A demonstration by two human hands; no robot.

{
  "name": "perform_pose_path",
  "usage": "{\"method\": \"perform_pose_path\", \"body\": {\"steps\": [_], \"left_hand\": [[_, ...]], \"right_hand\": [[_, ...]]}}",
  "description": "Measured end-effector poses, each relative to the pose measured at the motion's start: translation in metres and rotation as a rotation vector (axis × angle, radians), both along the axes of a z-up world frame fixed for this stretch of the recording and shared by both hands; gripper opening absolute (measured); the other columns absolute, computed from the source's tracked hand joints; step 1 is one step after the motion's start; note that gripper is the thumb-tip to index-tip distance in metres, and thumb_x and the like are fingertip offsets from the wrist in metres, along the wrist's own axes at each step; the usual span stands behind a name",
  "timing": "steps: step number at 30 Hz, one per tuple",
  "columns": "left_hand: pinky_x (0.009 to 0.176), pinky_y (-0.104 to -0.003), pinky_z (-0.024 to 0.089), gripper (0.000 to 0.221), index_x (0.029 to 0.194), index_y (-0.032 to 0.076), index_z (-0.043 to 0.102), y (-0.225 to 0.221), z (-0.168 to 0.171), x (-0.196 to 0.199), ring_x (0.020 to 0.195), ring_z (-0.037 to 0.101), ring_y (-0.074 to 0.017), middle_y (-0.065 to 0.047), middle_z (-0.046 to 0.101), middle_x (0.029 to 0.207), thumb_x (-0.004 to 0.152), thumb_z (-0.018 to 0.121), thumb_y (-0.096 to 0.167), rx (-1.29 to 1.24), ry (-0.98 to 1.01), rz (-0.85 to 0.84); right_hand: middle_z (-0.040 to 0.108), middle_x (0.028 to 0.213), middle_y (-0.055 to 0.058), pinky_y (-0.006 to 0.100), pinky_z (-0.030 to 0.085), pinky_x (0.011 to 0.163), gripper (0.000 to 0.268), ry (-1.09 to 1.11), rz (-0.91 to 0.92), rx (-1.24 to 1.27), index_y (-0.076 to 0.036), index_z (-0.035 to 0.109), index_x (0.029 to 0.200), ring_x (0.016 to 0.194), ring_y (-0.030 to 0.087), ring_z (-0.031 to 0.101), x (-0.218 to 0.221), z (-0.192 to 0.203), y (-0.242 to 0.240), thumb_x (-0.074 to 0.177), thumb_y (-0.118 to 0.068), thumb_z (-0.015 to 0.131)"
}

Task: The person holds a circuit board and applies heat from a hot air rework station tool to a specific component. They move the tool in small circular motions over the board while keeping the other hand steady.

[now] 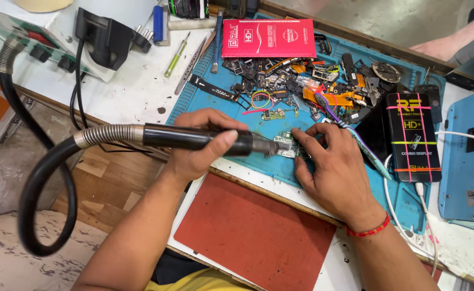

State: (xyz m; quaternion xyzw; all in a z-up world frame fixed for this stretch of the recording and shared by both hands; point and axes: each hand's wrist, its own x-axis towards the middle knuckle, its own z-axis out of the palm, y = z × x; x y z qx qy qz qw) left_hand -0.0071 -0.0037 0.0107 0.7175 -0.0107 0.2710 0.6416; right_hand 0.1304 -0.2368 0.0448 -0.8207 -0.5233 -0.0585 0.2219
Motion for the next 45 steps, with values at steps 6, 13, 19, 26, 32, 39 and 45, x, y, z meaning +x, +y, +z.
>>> {"method": "perform_pose_path", "body": {"steps": [6,13,19,26,32,39,45], "left_hand": [[0.087,-0.029,0.057,0.02,0.102,0.0,0.073,0.0017,-0.0025,-0.0011,0.091,0.071,-0.0124,-0.011,0.078,0.1,0.098,0.07,0.019,-0.005,0.027,0.041],[0.088,-0.028,0.058,0.02,0.101,0.001,0.072,-0.0019,0.0011,-0.0001,0.092,0.072,-0.0124,-0.01,0.078,0.101,0.098,0.07,0.02,0.024,-0.004,0.038],[0.086,-0.028,0.058,0.022,0.105,0.001,0.074,-0.0026,0.0022,-0.0001,0.091,0.072,-0.0128,-0.01,0.078,0.101,0.097,0.071,0.021,0.074,0.037,0.07],[0.09,-0.029,0.06,0.023,0.105,0.0,0.072,-0.0013,0.0019,0.0015,0.096,0.074,-0.0147,-0.011,0.078,0.105,0.097,0.072,0.021,0.082,0.018,0.048],[0.085,-0.029,0.06,0.023,0.103,0.0,0.073,-0.0008,0.0019,-0.0005,0.09,0.075,-0.0156,-0.012,0.079,0.1,0.094,0.073,0.021,0.145,0.027,0.006],[0.093,-0.03,0.062,0.022,0.103,0.0,0.07,-0.0001,0.0011,0.0014,0.099,0.077,-0.017,-0.013,0.078,0.106,0.097,0.072,0.021,0.084,-0.06,0.005],[0.088,-0.029,0.061,0.023,0.104,0.0,0.072,-0.0009,0.0011,0.0021,0.095,0.076,-0.0166,-0.013,0.078,0.105,0.097,0.072,0.022,0.056,-0.04,0.032]], "right_hand": [[0.059,0.117,0.015,0.046,0.048,0.091,0.048,-0.015,-0.015,0.012,-0.004,0.07,0.125,0.101,0.034,0.056,0.0004,-0.0068,-0.0028,0.08,-0.017,0.077],[0.059,0.117,0.015,0.046,0.047,0.091,0.046,-0.003,-0.021,0.007,-0.004,0.07,0.125,0.101,0.035,0.056,-0.0007,-0.0053,-0.0029,0.081,-0.017,0.077],[0.061,0.117,0.013,0.045,0.048,0.091,0.045,0.002,-0.019,0.018,-0.004,0.071,0.123,0.1,0.033,0.056,0.0005,-0.006,-0.0024,0.08,-0.017,0.076],[0.062,0.116,0.013,0.045,0.048,0.09,0.047,0.024,-0.023,0.014,-0.004,0.071,0.124,0.097,0.031,0.057,0.0004,-0.0037,-0.0019,0.079,-0.016,0.077],[0.061,0.117,0.014,0.045,0.048,0.09,0.047,0.008,-0.015,0.008,-0.004,0.07,0.124,0.1,0.033,0.057,-0.0005,-0.0045,-0.0012,0.079,-0.016,0.078],[0.061,0.117,0.014,0.045,0.048,0.09,0.048,0.03,-0.018,-0.008,-0.004,0.07,0.124,0.098,0.032,0.057,0.0005,-0.003,-0.0008,0.078,-0.015,0.078],[0.061,0.117,0.014,0.044,0.048,0.089,0.049,0.042,-0.026,-0.02,-0.004,0.07,0.125,0.099,0.033,0.056,0.0001,-0.0011,0.0008,0.078,-0.013,0.077]]}}
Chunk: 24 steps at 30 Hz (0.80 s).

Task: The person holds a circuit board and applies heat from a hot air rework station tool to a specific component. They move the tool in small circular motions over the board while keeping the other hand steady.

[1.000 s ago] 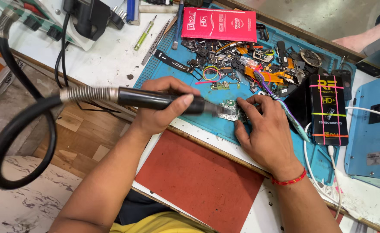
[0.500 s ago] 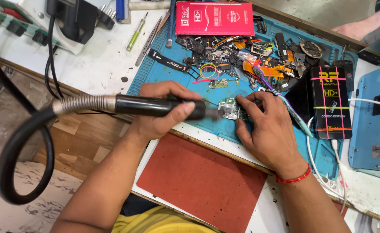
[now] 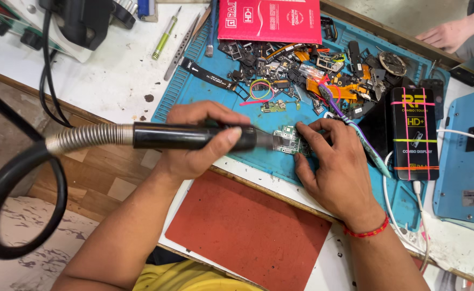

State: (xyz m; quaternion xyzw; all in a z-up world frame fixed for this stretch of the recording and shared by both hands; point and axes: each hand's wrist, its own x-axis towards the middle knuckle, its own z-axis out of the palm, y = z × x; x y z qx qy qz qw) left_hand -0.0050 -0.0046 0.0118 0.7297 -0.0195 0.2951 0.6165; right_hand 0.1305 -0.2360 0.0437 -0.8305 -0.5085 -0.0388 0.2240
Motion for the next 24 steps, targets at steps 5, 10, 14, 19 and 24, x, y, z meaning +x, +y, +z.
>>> {"method": "perform_pose_path", "body": {"steps": [5,10,14,19,24], "left_hand": [[0.093,-0.03,0.061,0.025,0.106,0.0,0.071,0.0028,0.0035,-0.0047,0.1,0.076,-0.0174,-0.014,0.078,0.108,0.097,0.073,0.023,0.056,0.012,-0.069],[0.091,-0.031,0.062,0.023,0.104,-0.001,0.07,0.0012,0.0022,-0.0015,0.099,0.076,-0.0183,-0.015,0.078,0.106,0.096,0.073,0.02,-0.042,0.031,0.004],[0.09,-0.031,0.061,0.022,0.104,-0.002,0.069,-0.0003,-0.0033,-0.0026,0.097,0.076,-0.0192,-0.016,0.077,0.106,0.096,0.072,0.018,0.004,-0.001,0.057],[0.083,-0.028,0.061,0.016,0.098,-0.001,0.067,-0.0028,-0.0026,-0.0054,0.088,0.076,-0.0175,-0.015,0.077,0.1,0.097,0.069,0.015,0.021,-0.078,0.133],[0.082,-0.028,0.059,0.015,0.098,-0.001,0.068,-0.0033,-0.0044,-0.004,0.089,0.075,-0.019,-0.016,0.077,0.099,0.097,0.067,0.014,0.007,-0.08,0.098]], "right_hand": [[0.061,0.118,0.014,0.044,0.048,0.09,0.048,0.001,-0.007,-0.011,-0.004,0.069,0.126,0.1,0.033,0.056,-0.0012,-0.001,0.0001,0.079,-0.013,0.077],[0.061,0.118,0.014,0.045,0.049,0.09,0.048,-0.007,-0.005,0.0,-0.005,0.07,0.125,0.098,0.032,0.058,-0.0019,0.0013,0.0015,0.079,-0.014,0.077],[0.06,0.116,0.015,0.045,0.049,0.09,0.047,-0.02,-0.008,-0.004,-0.004,0.07,0.125,0.099,0.033,0.057,0.0003,-0.0012,-0.0003,0.079,-0.015,0.077],[0.059,0.115,0.015,0.045,0.049,0.092,0.047,-0.048,-0.081,0.021,-0.005,0.07,0.122,0.105,0.036,0.058,-0.002,-0.0034,-0.002,0.077,-0.016,0.077],[0.059,0.119,0.016,0.046,0.047,0.096,0.05,-0.039,-0.023,-0.009,-0.009,0.071,0.127,0.108,0.037,0.054,-0.0004,-0.0034,-0.003,0.077,-0.011,0.073]]}}
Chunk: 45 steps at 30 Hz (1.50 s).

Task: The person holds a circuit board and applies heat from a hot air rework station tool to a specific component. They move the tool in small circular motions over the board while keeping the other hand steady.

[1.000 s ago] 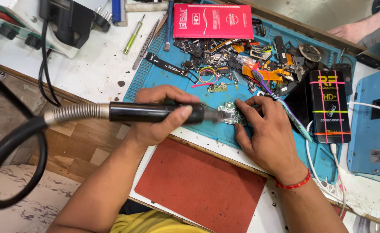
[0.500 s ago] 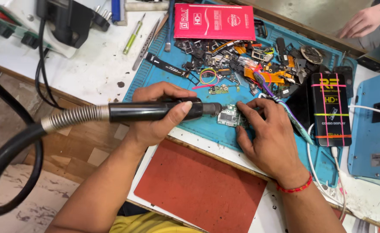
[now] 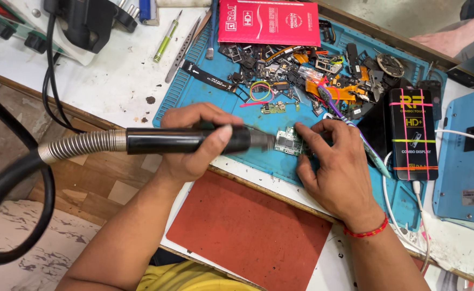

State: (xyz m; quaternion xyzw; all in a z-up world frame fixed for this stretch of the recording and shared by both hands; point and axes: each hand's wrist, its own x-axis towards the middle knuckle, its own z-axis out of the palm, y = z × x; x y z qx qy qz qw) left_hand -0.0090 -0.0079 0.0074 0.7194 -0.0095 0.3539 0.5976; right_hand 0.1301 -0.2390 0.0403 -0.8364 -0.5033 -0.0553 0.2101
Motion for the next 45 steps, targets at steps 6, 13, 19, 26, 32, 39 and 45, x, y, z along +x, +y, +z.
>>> {"method": "perform_pose_path", "body": {"steps": [6,13,19,26,32,39,45], "left_hand": [[0.082,-0.029,0.06,0.016,0.096,0.0,0.069,0.0054,0.0033,-0.0018,0.086,0.075,-0.0171,-0.014,0.077,0.096,0.093,0.068,0.016,0.069,0.013,-0.103],[0.08,-0.028,0.06,0.022,0.1,0.0,0.068,0.0042,-0.0003,-0.0011,0.084,0.075,-0.017,-0.015,0.077,0.099,0.099,0.069,0.021,-0.019,0.015,-0.042],[0.081,-0.028,0.06,0.02,0.1,0.0,0.068,0.0054,0.001,-0.0027,0.086,0.076,-0.0179,-0.016,0.077,0.1,0.099,0.069,0.02,0.0,0.024,-0.042],[0.082,-0.029,0.061,0.019,0.098,0.0,0.069,0.0079,0.0017,-0.0022,0.087,0.076,-0.018,-0.015,0.078,0.099,0.097,0.068,0.019,0.018,0.039,-0.07],[0.08,-0.027,0.059,0.021,0.1,-0.001,0.069,0.0073,-0.0008,-0.0031,0.085,0.074,-0.0179,-0.017,0.077,0.1,0.098,0.069,0.02,-0.061,0.034,-0.08],[0.084,-0.03,0.061,0.023,0.096,0.001,0.067,0.0083,0.001,-0.0005,0.089,0.076,-0.0193,-0.017,0.078,0.1,0.097,0.071,0.024,0.029,0.053,-0.054],[0.083,-0.029,0.061,0.024,0.099,0.0,0.068,0.0072,0.0008,-0.0003,0.087,0.077,-0.0193,-0.017,0.077,0.101,0.1,0.071,0.024,-0.113,0.075,-0.072]], "right_hand": [[0.059,0.12,0.015,0.046,0.046,0.097,0.05,-0.002,-0.014,-0.014,-0.01,0.071,0.127,0.108,0.037,0.053,-0.0018,0.0018,0.002,0.077,-0.01,0.072],[0.059,0.118,0.015,0.046,0.046,0.095,0.049,0.029,-0.005,-0.013,-0.009,0.071,0.128,0.105,0.035,0.053,0.0008,0.001,0.0014,0.078,-0.009,0.072],[0.058,0.118,0.015,0.046,0.046,0.096,0.051,0.034,-0.006,-0.024,-0.008,0.071,0.128,0.106,0.035,0.053,0.0004,0.0025,0.0023,0.077,-0.009,0.072],[0.058,0.117,0.015,0.046,0.046,0.095,0.051,0.037,-0.006,-0.019,-0.007,0.07,0.128,0.106,0.035,0.053,-0.0004,0.0027,0.0033,0.077,-0.009,0.072],[0.058,0.117,0.015,0.045,0.046,0.095,0.05,0.046,-0.005,-0.022,-0.007,0.07,0.127,0.105,0.034,0.054,-0.0003,0.0013,0.0029,0.077,-0.009,0.072],[0.058,0.116,0.016,0.045,0.045,0.094,0.051,0.043,-0.004,-0.021,-0.007,0.07,0.127,0.106,0.035,0.053,-0.0005,0.0033,0.0033,0.076,-0.009,0.072],[0.059,0.117,0.014,0.045,0.046,0.095,0.052,0.058,-0.01,-0.035,-0.008,0.07,0.128,0.106,0.034,0.054,0.0021,0.0015,0.0031,0.077,-0.008,0.072]]}}
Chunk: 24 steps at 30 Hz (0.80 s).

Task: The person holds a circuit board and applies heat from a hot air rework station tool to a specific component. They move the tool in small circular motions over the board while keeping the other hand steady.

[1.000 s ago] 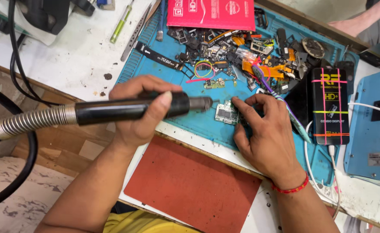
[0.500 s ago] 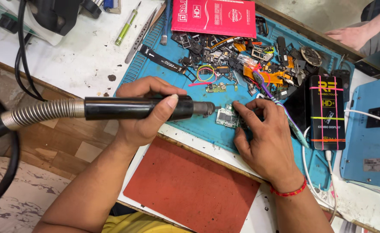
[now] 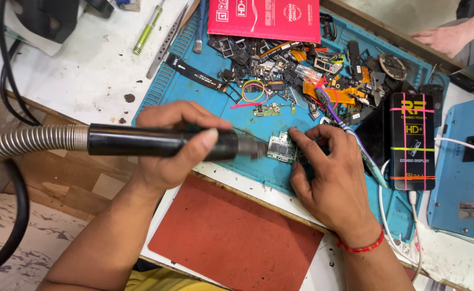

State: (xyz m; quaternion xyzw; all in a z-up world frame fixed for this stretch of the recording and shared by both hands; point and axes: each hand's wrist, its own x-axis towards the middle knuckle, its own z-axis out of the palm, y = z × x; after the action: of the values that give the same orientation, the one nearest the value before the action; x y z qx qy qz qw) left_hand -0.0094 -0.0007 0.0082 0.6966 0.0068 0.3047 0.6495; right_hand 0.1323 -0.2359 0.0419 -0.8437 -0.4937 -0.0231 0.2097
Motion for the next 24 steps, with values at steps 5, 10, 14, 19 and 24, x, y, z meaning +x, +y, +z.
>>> {"method": "perform_pose_path", "body": {"steps": [5,10,14,19,24], "left_hand": [[0.082,-0.029,0.062,0.023,0.102,-0.002,0.067,-0.0031,0.0007,-0.0052,0.086,0.076,-0.0202,-0.019,0.076,0.099,0.098,0.068,0.021,0.011,0.012,0.08],[0.082,-0.031,0.063,0.025,0.1,-0.004,0.065,-0.0006,-0.0018,-0.0063,0.087,0.076,-0.0231,-0.022,0.075,0.096,0.095,0.069,0.02,-0.067,-0.001,0.001],[0.087,-0.034,0.063,0.026,0.096,-0.004,0.065,-0.0034,-0.0021,-0.0073,0.09,0.076,-0.0241,-0.022,0.074,0.094,0.097,0.069,0.021,-0.089,-0.015,0.071],[0.086,-0.035,0.061,0.025,0.097,-0.003,0.066,-0.0008,-0.0016,-0.0037,0.089,0.075,-0.0245,-0.023,0.075,0.097,0.094,0.068,0.021,-0.114,0.009,0.052],[0.089,-0.035,0.061,0.021,0.098,-0.002,0.064,-0.0008,-0.0014,-0.002,0.096,0.075,-0.024,-0.021,0.074,0.101,0.093,0.069,0.018,-0.073,-0.018,-0.054]], "right_hand": [[0.057,0.118,0.016,0.046,0.045,0.095,0.056,0.006,-0.006,-0.001,-0.004,0.066,0.131,0.106,0.035,0.053,0.0004,-0.0005,-0.0012,0.075,-0.012,0.074],[0.057,0.117,0.016,0.046,0.046,0.094,0.055,0.015,-0.009,0.0,-0.004,0.066,0.13,0.104,0.034,0.054,0.0008,-0.0009,-0.0007,0.076,-0.012,0.074],[0.057,0.115,0.016,0.046,0.046,0.093,0.054,0.002,0.0,0.02,-0.004,0.067,0.128,0.103,0.035,0.054,0.0014,0.0012,0.0004,0.075,-0.014,0.074],[0.058,0.114,0.015,0.046,0.046,0.091,0.053,-0.003,0.003,0.053,-0.004,0.068,0.126,0.101,0.035,0.054,0.0035,0.0014,0.0009,0.074,-0.015,0.074],[0.059,0.113,0.015,0.046,0.046,0.09,0.052,0.012,-0.004,0.072,-0.004,0.069,0.124,0.101,0.035,0.054,0.0013,0.0014,-0.0021,0.074,-0.015,0.074]]}}
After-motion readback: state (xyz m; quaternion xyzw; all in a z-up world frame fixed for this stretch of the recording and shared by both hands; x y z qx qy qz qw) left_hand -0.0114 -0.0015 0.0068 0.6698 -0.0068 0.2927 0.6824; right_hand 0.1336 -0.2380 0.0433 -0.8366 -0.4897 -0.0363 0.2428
